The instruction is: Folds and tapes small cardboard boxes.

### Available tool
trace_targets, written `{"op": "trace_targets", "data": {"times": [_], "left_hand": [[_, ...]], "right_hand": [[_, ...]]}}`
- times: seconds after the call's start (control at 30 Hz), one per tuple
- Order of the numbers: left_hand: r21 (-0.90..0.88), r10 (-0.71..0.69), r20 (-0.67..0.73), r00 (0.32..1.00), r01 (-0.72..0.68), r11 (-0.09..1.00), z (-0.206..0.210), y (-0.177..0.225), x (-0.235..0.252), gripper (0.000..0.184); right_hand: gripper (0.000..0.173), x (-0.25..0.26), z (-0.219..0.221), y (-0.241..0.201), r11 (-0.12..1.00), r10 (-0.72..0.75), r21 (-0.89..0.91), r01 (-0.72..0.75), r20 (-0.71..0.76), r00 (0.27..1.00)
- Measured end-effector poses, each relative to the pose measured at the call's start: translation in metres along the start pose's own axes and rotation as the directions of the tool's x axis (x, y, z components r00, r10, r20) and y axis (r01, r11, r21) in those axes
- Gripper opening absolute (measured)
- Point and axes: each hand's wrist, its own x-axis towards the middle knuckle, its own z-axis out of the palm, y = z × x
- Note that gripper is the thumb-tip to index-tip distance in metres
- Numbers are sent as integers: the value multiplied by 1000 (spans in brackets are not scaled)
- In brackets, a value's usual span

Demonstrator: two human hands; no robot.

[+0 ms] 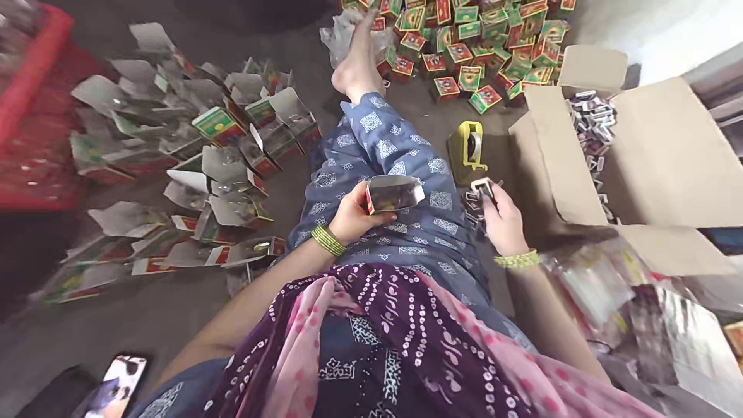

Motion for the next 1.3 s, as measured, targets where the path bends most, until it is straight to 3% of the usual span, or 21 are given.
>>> {"op": "trace_targets", "data": {"times": [0.07, 0.13, 0.2, 0.23, 0.33, 0.53, 0.77, 0.87, 0.97, 1.03, 1.13, 1.3], "left_hand": [[-13, 3, -12, 1000, -4, 1000, 1, -1, 2, 69], [-22, -2, -11, 1000, 2, 1000, 0, -1, 2, 70], [-29, -17, -3, 1000, 17, 999, -1, -1, 2, 70], [-27, -27, 2, 1000, 27, 999, -1, -1, 2, 69], [-15, -29, 20, 999, 30, 999, -4, -2, 1, 66], [-74, -36, 43, 998, 39, 997, -6, -5, 3, 67], [-93, -46, 75, 996, 53, 994, -5, -6, 6, 67], [-96, -40, 66, 997, 47, 994, -7, -7, 6, 69], [-62, -39, 63, 997, 43, 997, -5, -5, 5, 68], [-32, -27, 55, 998, 29, 999, -4, -5, 5, 67], [-11, 6, 56, 998, -5, 1000, -2, -5, 5, 65], [3, 17, 36, 999, -18, 1000, -3, -5, 2, 66]], "right_hand": [[48, 0, -1, -51, 938, -237, 252, 237, -31, 971], [38, -3, 3, -90, 830, -467, 336, 445, -19, 884], [19, -1, 15, -116, 727, -675, 199, 657, 32, 737], [20, 1, 22, -126, 669, -743, 77, 739, 97, 662], [24, 11, 49, -145, 500, -791, -181, 847, 303, 532], [18, 22, 62, -153, 406, -730, -264, 875, 482, 485], [13, 26, 44, -147, 382, -678, -352, 854, 522, 518], [21, 26, 40, -139, 504, -695, -296, 811, 418, 585], [25, 20, 33, -142, 726, -653, -71, 685, 243, 717], [25, 19, 31, -146, 801, -590, 58, 596, 244, 770], [21, 18, 41, -149, 858, -507, 102, 504, 333, 795], [26, 8, 69, -155, 877, -469, 31, 479, 274, 840]]}}
